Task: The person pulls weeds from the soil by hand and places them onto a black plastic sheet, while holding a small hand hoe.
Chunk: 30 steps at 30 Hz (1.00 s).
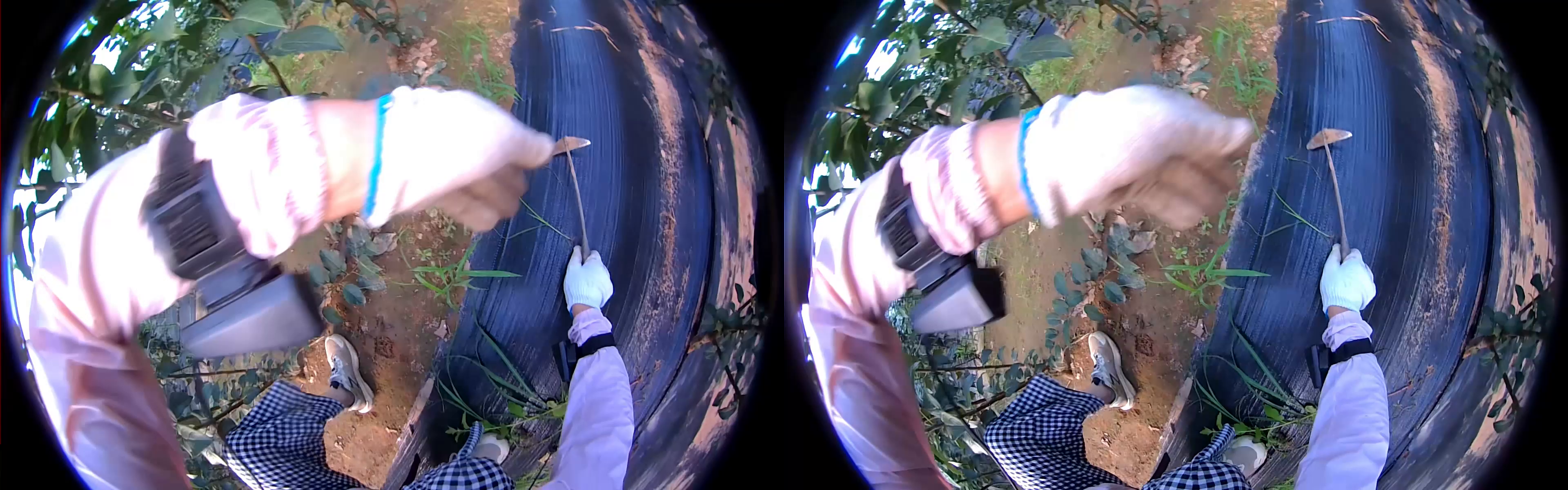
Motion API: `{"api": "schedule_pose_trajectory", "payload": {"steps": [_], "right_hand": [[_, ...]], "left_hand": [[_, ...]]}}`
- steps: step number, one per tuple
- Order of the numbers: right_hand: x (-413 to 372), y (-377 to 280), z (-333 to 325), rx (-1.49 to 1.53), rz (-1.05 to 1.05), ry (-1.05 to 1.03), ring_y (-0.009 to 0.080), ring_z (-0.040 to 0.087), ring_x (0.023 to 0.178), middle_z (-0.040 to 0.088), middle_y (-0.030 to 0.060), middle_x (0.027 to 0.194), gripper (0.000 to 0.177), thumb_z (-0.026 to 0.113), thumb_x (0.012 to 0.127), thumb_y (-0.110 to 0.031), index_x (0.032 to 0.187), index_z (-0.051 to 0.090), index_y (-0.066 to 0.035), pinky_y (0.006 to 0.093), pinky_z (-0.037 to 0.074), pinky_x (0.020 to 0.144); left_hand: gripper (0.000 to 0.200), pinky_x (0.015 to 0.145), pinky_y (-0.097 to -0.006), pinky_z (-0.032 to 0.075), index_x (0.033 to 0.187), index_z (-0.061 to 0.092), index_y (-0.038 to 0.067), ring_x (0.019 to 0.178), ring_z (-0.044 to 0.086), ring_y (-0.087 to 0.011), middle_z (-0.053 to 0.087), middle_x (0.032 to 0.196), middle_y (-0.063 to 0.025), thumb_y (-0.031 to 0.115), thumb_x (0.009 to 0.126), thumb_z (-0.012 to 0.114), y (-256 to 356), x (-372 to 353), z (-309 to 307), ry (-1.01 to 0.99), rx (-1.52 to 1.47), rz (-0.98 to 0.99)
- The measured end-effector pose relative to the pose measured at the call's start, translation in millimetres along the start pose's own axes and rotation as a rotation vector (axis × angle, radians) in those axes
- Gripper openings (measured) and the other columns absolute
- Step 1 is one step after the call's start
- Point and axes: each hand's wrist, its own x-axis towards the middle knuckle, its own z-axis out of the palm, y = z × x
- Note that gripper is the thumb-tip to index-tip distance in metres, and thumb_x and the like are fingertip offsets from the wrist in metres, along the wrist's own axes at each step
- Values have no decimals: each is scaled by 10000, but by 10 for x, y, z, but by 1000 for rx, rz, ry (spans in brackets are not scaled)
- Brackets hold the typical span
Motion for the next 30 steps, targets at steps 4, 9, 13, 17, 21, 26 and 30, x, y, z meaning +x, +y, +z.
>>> {"api": "schedule_pose_trajectory", "payload": {"steps": [4,9,13,17,21,26,30], "right_hand": [[-20,24,34,-11,-37,42,363,670,870,694,178,898,425,483,923,-457,964,666,-76,477,523,764],[-9,27,77,-17,-35,82,369,660,879,690,183,888,440,471,931,-461,957,655,-62,483,513,773],[-12,15,116,-21,-31,85,371,658,851,681,195,858,438,483,933,-454,942,648,-49,477,510,750],[-6,22,173,9,-47,140,370,662,806,674,193,831,417,516,928,-439,905,660,-48,462,508,711],[8,20,204,7,-11,142,364,664,794,674,186,819,416,515,929,-442,916,665,-54,462,508,712],[31,-13,232,-23,34,151,358,666,792,676,182,822,419,509,931,-445,923,666,-57,461,511,712],[24,18,261,-56,55,150,355,669,793,674,179,819,420,504,931,-450,912,662,-62,461,513,711]], "left_hand": [[386,709,-359,516,1047,623,39,794,629,-181,657,880,-80,399,977,505,-1297,751,-158,-352,-68,-82],[531,743,-368,554,1182,596,-43,947,673,-256,669,1056,-208,381,869,664,-3650,251,272,-122,192,-637],[637,976,-424,450,1220,575,-4,1116,575,-387,612,1151,-240,374,738,751,-4516,502,333,841,466,-356],[274,843,-446,479,982,649,94,964,607,-363,639,979,-156,291,794,680,-4680,836,313,779,520,-160],[214,830,-417,495,927,646,68,865,636,-351,655,872,-151,213,777,692,-4640,950,217,1024,17,-109],[326,923,-401,459,1045,630,59,1068,568,-349,610,1095,-172,183,755,710,-4322,1286,-26,993,388,52],[225,856,-402,481,965,648,66,930,616,-337,644,972,-155,208,790,667,-4469,1539,-115,857,419,-19]]}}
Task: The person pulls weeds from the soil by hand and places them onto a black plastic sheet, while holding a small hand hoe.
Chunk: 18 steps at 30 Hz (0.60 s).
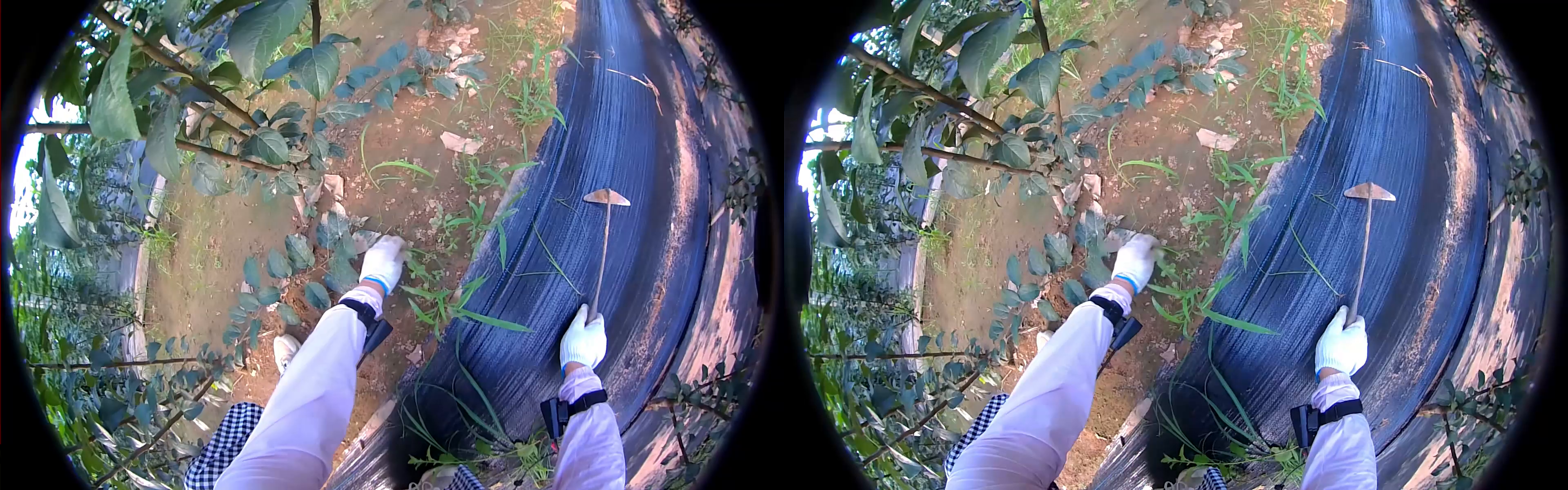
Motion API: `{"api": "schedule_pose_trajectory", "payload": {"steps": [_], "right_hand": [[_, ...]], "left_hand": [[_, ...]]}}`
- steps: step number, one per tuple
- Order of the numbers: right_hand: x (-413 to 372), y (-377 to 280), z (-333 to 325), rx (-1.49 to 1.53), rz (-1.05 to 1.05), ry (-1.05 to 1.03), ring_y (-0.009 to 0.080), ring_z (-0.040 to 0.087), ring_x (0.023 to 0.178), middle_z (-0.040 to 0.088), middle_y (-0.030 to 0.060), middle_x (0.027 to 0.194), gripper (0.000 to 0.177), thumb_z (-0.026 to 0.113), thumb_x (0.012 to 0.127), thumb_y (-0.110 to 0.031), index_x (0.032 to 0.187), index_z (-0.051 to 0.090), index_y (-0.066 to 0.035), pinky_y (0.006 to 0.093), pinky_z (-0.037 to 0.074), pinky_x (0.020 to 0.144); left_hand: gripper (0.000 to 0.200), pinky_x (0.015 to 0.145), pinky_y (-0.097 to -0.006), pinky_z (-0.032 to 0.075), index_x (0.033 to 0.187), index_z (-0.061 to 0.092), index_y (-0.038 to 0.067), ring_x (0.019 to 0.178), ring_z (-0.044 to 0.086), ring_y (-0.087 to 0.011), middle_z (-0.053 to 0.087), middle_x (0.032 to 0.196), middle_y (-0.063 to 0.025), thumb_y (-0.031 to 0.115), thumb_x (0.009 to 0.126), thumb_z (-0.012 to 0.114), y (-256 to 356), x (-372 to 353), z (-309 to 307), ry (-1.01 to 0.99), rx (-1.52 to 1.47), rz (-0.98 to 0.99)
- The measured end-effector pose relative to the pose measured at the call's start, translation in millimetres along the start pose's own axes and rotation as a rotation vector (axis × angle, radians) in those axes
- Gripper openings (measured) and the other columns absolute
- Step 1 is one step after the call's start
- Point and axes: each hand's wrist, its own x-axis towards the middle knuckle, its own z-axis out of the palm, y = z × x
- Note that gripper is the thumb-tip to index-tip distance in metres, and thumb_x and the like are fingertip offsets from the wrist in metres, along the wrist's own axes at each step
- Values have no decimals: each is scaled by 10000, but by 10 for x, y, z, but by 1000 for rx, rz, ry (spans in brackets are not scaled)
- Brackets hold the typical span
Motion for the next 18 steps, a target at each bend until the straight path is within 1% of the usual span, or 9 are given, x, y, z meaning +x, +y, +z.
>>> {"api": "schedule_pose_trajectory", "payload": {"steps": [3,5,6,10,13,14,15,17,18], "right_hand": [[3,-70,-62,-25,18,-12,351,672,792,673,175,814,421,501,930,-462,912,661,-73,459,518,713],[-37,-89,-62,-58,33,-19,348,673,792,673,171,810,420,500,929,-468,921,660,-81,459,523,714],[-35,-105,-61,-75,42,-17,347,674,791,674,169,809,418,499,929,-470,928,660,-84,459,525,714],[-28,-111,-62,-109,47,-17,349,675,794,678,166,822,410,494,931,-468,954,655,-91,463,532,715],[-27,-95,-78,-94,27,-32,355,674,797,681,169,841,404,491,932,-463,963,652,-94,466,531,715],[-21,-99,-80,-102,32,-28,356,675,797,683,169,844,404,492,932,-462,965,651,-93,466,531,716],[-19,-96,-77,-109,34,-26,356,676,797,684,170,847,404,493,932,-462,967,651,-92,466,531,717],[-14,-121,-76,-151,47,-41,355,680,794,689,170,841,404,497,930,-456,973,649,-84,463,533,718],[-16,-135,-93,-150,43,-51,355,680,795,690,170,839,404,496,930,-455,975,649,-84,462,533,720]], "left_hand": [[147,746,-335,509,952,636,26,814,627,-182,652,847,-84,107,831,656,2,74,-148,385,-547,-331],[184,766,-344,505,981,629,1,831,626,-193,657,856,-83,109,833,649,-322,265,-114,265,-824,-433],[176,692,-351,517,1007,629,23,788,643,-196,645,836,-76,84,843,623,-611,376,79,390,-201,-142],[156,498,-308,485,1006,633,67,607,599,-146,608,775,-46,71,850,620,-468,627,13,375,386,271],[132,496,-290,488,994,634,63,586,580,-119,611,752,-37,93,866,619,-401,524,-100,212,-475,-238],[108,459,-259,474,984,635,65,541,554,-86,602,715,-11,100,888,601,-454,486,-130,214,-389,-246],[157,611,-317,537,991,638,62,678,624,-171,639,818,-73,134,852,642,-475,403,-105,168,-474,-218],[280,860,-401,500,1031,643,53,980,610,-327,624,1005,-179,181,786,689,-155,256,-220,109,114,43],[302,900,-420,474,1040,639,60,1028,580,-347,611,1041,-182,201,779,693,9,209,-233,84,82,74]]}}
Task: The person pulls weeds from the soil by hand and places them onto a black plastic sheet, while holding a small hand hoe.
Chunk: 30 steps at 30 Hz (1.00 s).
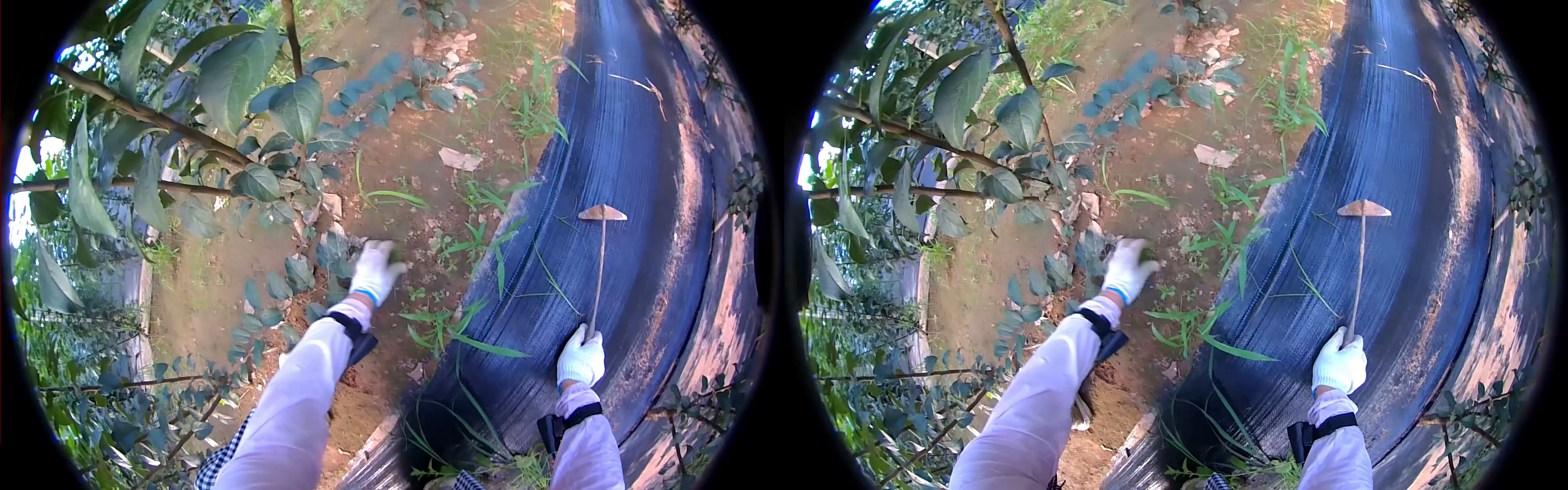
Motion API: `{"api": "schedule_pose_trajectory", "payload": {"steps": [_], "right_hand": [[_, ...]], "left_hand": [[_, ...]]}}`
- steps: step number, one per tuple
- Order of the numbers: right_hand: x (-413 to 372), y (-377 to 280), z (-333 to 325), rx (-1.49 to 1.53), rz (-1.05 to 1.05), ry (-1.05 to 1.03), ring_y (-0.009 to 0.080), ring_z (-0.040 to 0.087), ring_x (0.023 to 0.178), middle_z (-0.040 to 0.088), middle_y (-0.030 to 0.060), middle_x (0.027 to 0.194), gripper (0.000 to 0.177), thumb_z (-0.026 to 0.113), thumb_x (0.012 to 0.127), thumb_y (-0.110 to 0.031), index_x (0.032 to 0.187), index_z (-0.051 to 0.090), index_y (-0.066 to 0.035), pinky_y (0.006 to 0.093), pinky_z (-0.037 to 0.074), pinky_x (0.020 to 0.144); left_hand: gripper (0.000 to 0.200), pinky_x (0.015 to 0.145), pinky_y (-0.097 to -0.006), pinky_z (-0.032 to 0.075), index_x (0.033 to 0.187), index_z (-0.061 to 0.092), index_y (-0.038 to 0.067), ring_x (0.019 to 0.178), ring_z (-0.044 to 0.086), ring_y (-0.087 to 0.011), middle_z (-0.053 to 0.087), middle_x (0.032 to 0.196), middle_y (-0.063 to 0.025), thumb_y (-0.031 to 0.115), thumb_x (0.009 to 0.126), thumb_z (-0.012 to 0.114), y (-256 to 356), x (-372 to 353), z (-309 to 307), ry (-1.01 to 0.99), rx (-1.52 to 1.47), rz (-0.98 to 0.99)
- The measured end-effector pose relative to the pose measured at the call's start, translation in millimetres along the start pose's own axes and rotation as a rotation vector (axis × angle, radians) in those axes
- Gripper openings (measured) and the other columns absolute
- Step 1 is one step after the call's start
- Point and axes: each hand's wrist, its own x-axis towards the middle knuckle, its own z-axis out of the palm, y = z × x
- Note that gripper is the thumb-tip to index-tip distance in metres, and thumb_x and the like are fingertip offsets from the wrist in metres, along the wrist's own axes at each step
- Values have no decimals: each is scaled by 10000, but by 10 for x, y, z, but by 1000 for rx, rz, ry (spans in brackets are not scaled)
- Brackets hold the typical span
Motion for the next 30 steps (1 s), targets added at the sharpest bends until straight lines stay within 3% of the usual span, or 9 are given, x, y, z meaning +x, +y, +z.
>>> {"api": "schedule_pose_trajectory", "payload": {"steps": [5,9,13,15,16,19,25,27,30], "right_hand": [[-29,-28,-48,-10,6,7,358,677,797,687,169,819,393,496,928,-447,969,651,-87,460,531,726],[-31,-55,-49,-29,2,32,356,677,796,685,172,806,387,505,923,-440,957,654,-84,458,531,723],[-18,-74,-69,-70,9,-11,355,677,794,683,177,817,384,512,916,-440,955,656,-86,458,530,720],[-26,-67,-63,-68,11,7,355,676,791,682,178,820,382,514,914,-438,954,656,-85,459,530,718],[-17,-66,-55,-66,8,13,355,675,789,681,178,821,382,515,912,-438,953,655,-85,459,529,717],[4,-42,-18,-79,-2,24,359,674,785,679,180,815,381,516,911,-434,950,656,-83,460,529,715],[-21,-81,-71,-60,-1,8,365,673,787,675,193,810,378,515,907,-426,933,660,-77,469,526,716],[-25,-102,-96,-84,10,7,368,672,783,674,196,806,375,519,904,-423,927,660,-76,470,526,715],[-14,-93,-120,-87,-5,10,372,671,777,671,197,801,372,522,901,-421,926,660,-77,469,527,717]], "left_hand": [[246,894,-408,467,975,651,62,994,598,-345,632,986,-168,209,782,689,54,155,103,-66,-149,-52],[295,865,-402,483,1043,630,25,974,626,-349,660,1005,-192,179,795,670,-155,371,-150,287,-480,-598],[429,916,-414,453,1135,608,36,1043,589,-367,634,1089,-191,255,773,683,-358,817,15,321,-90,-147],[370,905,-415,455,1075,625,32,1035,583,-372,630,1084,-194,257,782,659,-348,1039,27,37,118,-165],[305,890,-416,459,1004,638,31,1012,592,-363,634,1067,-199,248,791,637,-340,1064,24,104,95,-132],[268,893,-422,459,959,650,38,976,611,-349,657,976,-186,239,782,666,-213,995,-109,143,-432,-410],[379,933,-390,452,1091,641,96,1069,552,-347,585,1094,-171,253,753,708,292,1190,43,65,128,159],[332,916,-384,462,1073,653,74,1028,585,-345,626,1054,-156,224,780,692,246,1308,146,-92,132,58],[247,868,-411,473,1016,655,31,951,631,-337,666,1034,-179,189,826,657,-21,1319,208,247,-403,-237]]}}
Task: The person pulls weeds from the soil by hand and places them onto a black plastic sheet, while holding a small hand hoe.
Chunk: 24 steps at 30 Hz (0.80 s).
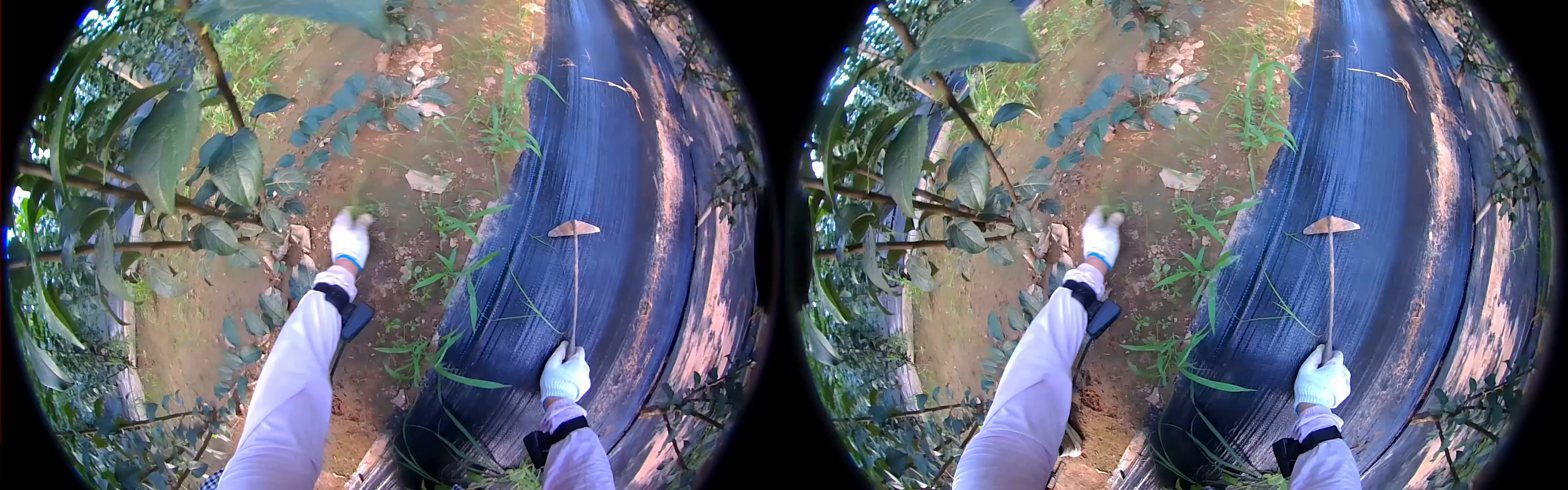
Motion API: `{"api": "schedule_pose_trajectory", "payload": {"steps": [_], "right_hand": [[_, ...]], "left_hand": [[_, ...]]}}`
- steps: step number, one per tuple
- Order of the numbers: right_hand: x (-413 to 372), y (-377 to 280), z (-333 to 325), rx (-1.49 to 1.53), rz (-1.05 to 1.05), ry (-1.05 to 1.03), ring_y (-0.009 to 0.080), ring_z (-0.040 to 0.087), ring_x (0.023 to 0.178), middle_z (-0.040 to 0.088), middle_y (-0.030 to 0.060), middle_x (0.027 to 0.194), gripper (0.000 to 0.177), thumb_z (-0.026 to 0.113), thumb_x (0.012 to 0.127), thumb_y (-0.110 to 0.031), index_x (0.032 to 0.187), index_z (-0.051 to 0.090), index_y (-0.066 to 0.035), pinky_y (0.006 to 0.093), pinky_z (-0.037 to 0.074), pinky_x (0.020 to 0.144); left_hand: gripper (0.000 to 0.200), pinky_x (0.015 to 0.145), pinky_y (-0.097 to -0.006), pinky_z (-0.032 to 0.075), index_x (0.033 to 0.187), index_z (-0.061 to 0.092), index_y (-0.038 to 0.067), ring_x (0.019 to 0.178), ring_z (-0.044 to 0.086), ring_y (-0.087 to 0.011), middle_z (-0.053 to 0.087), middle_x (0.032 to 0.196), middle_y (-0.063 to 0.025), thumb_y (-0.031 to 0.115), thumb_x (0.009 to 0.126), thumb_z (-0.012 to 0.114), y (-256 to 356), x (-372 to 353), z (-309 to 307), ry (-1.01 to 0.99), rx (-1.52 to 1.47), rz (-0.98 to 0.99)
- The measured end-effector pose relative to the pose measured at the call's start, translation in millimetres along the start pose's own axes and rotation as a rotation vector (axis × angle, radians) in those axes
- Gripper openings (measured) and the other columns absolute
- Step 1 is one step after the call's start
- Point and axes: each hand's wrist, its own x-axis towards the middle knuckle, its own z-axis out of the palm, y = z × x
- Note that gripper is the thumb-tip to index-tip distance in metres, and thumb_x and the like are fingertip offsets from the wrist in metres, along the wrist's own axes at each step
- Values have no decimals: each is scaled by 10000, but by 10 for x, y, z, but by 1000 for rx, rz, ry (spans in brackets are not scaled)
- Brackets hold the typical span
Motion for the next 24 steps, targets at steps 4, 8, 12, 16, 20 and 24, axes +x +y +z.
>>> {"api": "schedule_pose_trajectory", "payload": {"steps": [4,8,12,16,20,24], "right_hand": [[-9,-4,23,16,8,-8,371,669,769,669,196,783,368,521,902,-417,931,659,-77,464,528,724],[-8,-14,-6,-5,7,-19,370,668,765,668,193,767,362,524,900,-412,925,657,-76,463,526,724],[0,-11,0,12,-3,2,368,667,762,669,191,760,359,529,896,-411,916,657,-76,464,526,721],[-4,28,47,21,-23,6,366,667,757,668,189,751,359,534,891,-412,902,657,-75,463,525,713],[3,22,26,15,-19,26,359,668,745,670,184,742,364,535,888,-414,892,656,-71,463,522,701],[-5,40,41,28,-54,49,362,666,742,671,185,736,366,537,886,-411,873,648,-63,467,520,696]], "left_hand": [[251,865,-415,467,1022,637,60,927,611,-352,652,940,-155,165,796,666,127,88,-148,43,349,346],[251,863,-408,471,1045,638,90,930,609,-354,656,941,-127,126,797,656,88,265,28,-119,401,423],[291,868,-373,479,1097,642,95,957,616,-350,665,992,-149,81,806,641,71,101,-82,-285,11,142],[323,910,-391,462,1100,634,57,1023,581,-352,621,1041,-157,153,792,653,358,-373,-141,-405,293,393],[239,871,-411,465,989,648,48,991,577,-366,612,1027,-151,179,789,663,272,-404,158,-476,320,455],[299,900,-391,484,1040,662,56,967,611,-359,621,1041,-174,192,776,701,320,-642,-75,-572,52,48]]}}
